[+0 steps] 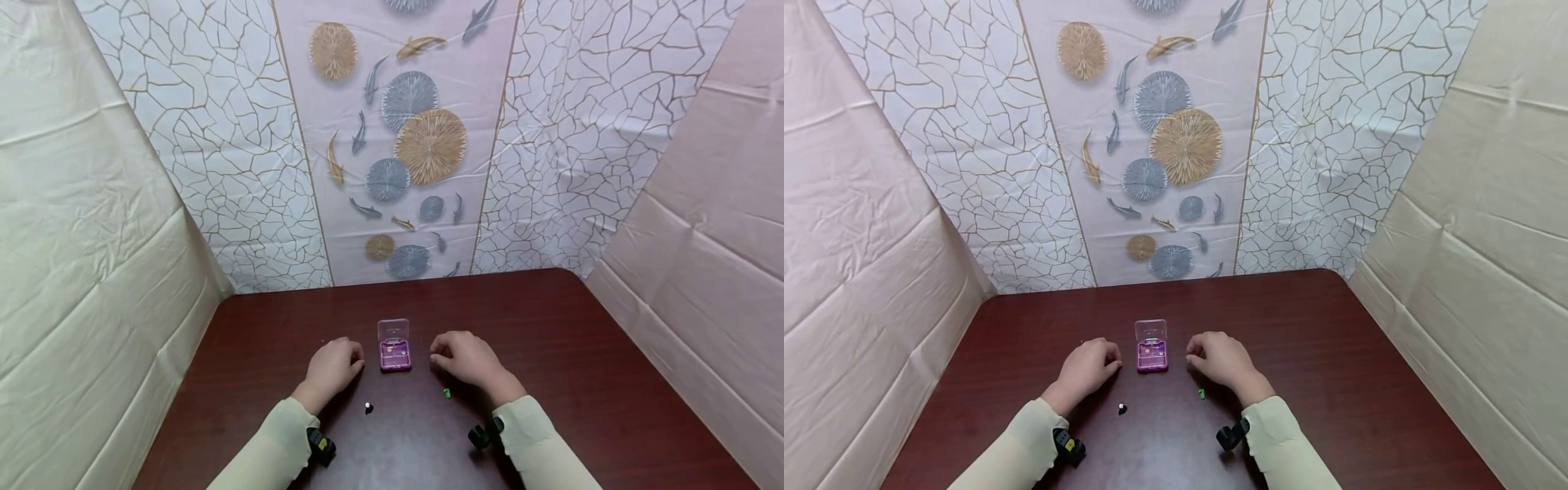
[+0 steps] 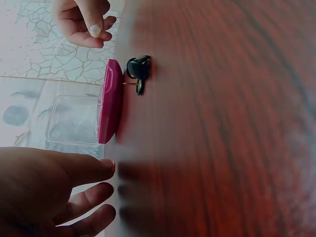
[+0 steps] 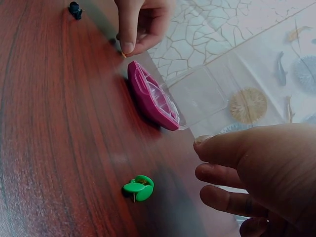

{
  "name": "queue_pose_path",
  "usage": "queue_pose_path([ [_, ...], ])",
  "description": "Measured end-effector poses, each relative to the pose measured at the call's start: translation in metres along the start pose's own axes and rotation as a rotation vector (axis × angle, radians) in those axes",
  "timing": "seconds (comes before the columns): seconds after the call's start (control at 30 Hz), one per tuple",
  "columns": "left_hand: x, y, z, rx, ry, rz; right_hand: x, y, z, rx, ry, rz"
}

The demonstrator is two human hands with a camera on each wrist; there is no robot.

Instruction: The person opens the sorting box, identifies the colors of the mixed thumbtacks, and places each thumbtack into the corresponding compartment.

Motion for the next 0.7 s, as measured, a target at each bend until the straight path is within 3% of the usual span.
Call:
queue_pose_path([
  [0.47,0.007,-0.009,-0.001,0.031,0.013,-0.02,0.002,0.002,0.002,-0.003,0.002,0.005],
  [0.7,0.015,-0.015,-0.005,0.043,0.021,0.0,0.005,0.003,0.003,0.004,0.011,0.026],
])
Point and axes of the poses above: each hand's wrist, its own y-axis away from the middle knuckle, its own z-axis out of the palm, x = y × z, the point moved 1 cm from there along -y, towards the middle knuckle, and after that the axes turned 4 degrees about z, right-handed, at the moved point
